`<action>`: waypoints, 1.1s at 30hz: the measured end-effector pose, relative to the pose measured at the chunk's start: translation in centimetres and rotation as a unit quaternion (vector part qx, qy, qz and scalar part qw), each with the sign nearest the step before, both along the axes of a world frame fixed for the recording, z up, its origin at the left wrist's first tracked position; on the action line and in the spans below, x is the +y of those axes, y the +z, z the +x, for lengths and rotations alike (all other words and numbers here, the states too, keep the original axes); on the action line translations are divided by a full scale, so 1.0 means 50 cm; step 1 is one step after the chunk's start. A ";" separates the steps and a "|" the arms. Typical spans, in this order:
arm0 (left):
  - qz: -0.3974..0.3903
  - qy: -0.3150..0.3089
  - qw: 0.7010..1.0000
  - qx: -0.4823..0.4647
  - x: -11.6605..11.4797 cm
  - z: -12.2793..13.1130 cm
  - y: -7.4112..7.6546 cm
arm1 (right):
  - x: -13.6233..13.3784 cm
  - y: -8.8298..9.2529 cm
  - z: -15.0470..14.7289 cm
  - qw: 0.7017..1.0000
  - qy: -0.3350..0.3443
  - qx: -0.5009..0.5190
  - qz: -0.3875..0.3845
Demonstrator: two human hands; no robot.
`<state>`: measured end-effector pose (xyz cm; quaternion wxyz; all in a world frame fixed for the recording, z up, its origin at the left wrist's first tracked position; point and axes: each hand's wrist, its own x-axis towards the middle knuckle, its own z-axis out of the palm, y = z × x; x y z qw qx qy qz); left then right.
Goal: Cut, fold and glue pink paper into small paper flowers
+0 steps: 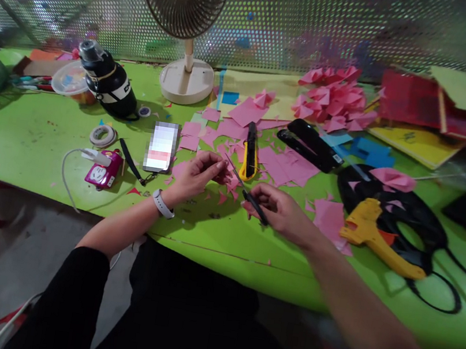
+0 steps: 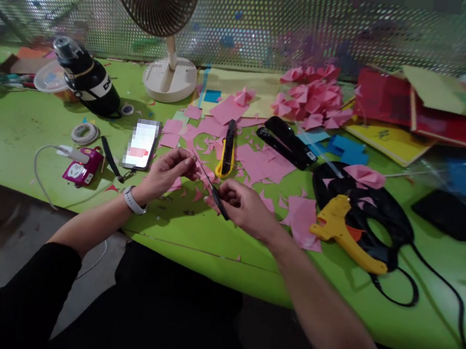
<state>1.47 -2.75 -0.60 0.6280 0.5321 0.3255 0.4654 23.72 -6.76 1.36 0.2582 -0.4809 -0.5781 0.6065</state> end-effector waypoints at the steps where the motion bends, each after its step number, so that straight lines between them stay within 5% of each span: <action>1: -0.001 0.000 1.000 0.000 0.000 0.000 0.000 | 0.000 0.001 -0.001 1.000 0.000 0.000 0.003; 33: -0.040 -0.010 0.999 -0.021 0.004 -0.003 0.006 | -0.001 -0.002 -0.008 1.000 -0.008 0.015 0.014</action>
